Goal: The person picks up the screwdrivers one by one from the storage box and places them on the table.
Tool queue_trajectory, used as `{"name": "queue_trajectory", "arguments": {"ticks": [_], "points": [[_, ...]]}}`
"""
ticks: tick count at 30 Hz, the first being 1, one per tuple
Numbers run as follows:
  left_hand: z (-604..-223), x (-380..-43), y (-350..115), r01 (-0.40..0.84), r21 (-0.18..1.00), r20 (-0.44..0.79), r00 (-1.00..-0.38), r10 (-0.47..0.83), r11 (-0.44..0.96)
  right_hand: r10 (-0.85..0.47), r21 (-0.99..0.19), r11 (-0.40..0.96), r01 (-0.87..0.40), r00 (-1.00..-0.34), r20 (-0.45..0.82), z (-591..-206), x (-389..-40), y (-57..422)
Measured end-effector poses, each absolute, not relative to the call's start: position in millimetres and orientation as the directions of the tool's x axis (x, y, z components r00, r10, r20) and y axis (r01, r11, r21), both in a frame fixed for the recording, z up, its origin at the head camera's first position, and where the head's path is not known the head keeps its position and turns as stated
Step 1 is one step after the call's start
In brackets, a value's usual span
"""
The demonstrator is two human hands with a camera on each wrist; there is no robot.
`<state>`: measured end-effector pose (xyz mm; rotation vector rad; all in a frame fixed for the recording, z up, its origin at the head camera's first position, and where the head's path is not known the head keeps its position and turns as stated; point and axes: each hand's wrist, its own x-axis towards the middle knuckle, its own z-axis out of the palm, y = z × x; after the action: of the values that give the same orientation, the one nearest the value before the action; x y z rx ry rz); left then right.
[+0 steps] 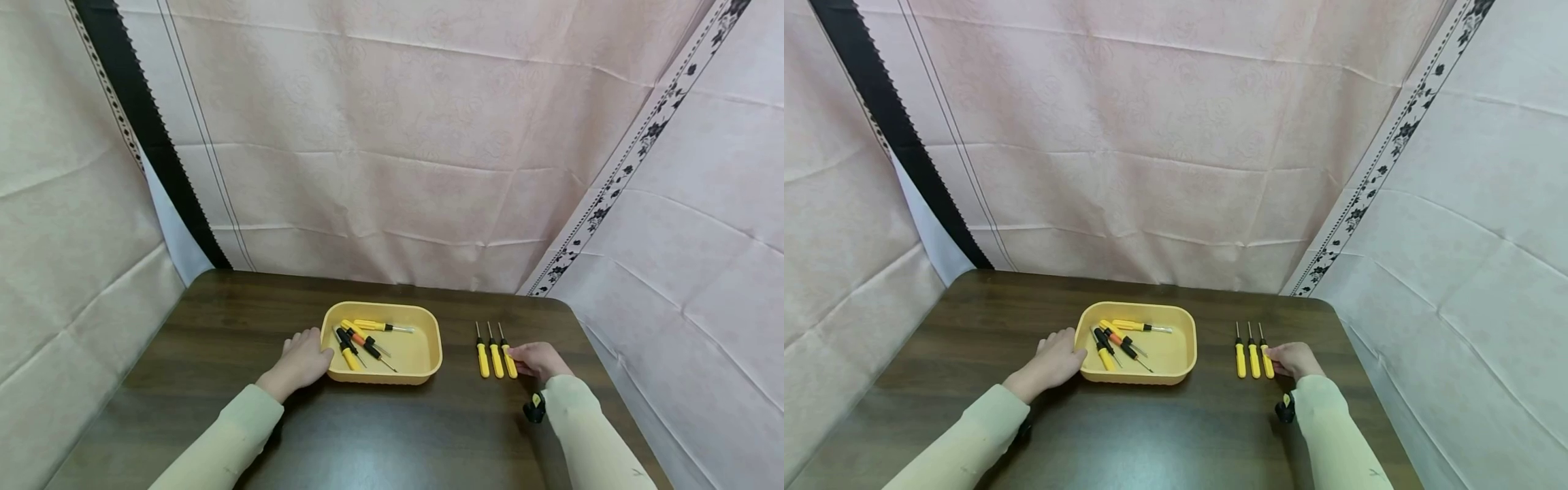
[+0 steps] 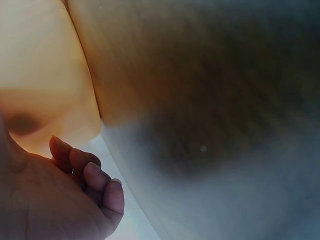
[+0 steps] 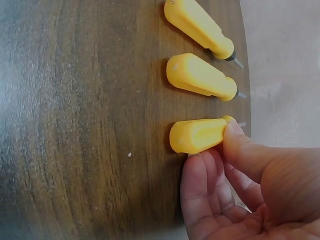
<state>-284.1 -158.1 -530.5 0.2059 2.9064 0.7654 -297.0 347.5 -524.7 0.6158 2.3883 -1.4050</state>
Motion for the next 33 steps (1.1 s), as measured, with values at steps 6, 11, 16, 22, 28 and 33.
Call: {"name": "queue_trajectory", "arguments": {"ticks": [6, 11, 16, 22, 28, 33], "points": [[-528.2, -282.7, -157.0, 0.095, 0.507, -0.092, -0.982, 0.163, 0.857, 0.217, -0.742, 0.425, 0.519, -0.854, -0.473, -523.8, -295.4, 348.3], [-528.9, -282.6, -156.6, 0.097, 0.506, -0.089, -0.982, 0.164, 0.857, 0.213, -0.733, 0.446, 0.514, -0.856, -0.471, -520.1, -291.4, 348.4], [-529.7, -283.0, -157.1, 0.099, 0.505, -0.088, -0.982, 0.165, 0.857, 0.241, -0.69, 0.512, 0.512, -0.857, -0.456, -510.5, -292.6, 348.4], [-528.4, -282.1, -157.4, 0.093, 0.51, -0.092, -0.983, 0.161, 0.855, 0.198, -0.699, 0.561, 0.444, -0.891, -0.408, -495.7, -294.7, 336.4], [-528.7, -282.5, -157.5, 0.093, 0.506, -0.091, -0.983, 0.16, 0.857, 0.123, -0.749, 0.571, 0.336, -0.937, -0.326, -474.5, -292.9, 306.4], [-530.3, -283.5, -157.1, 0.095, 0.504, -0.09, -0.983, 0.161, 0.858, 0.06, -0.786, 0.551, 0.279, -0.953, -0.297, -457.7, -293.0, 283.5]]}}
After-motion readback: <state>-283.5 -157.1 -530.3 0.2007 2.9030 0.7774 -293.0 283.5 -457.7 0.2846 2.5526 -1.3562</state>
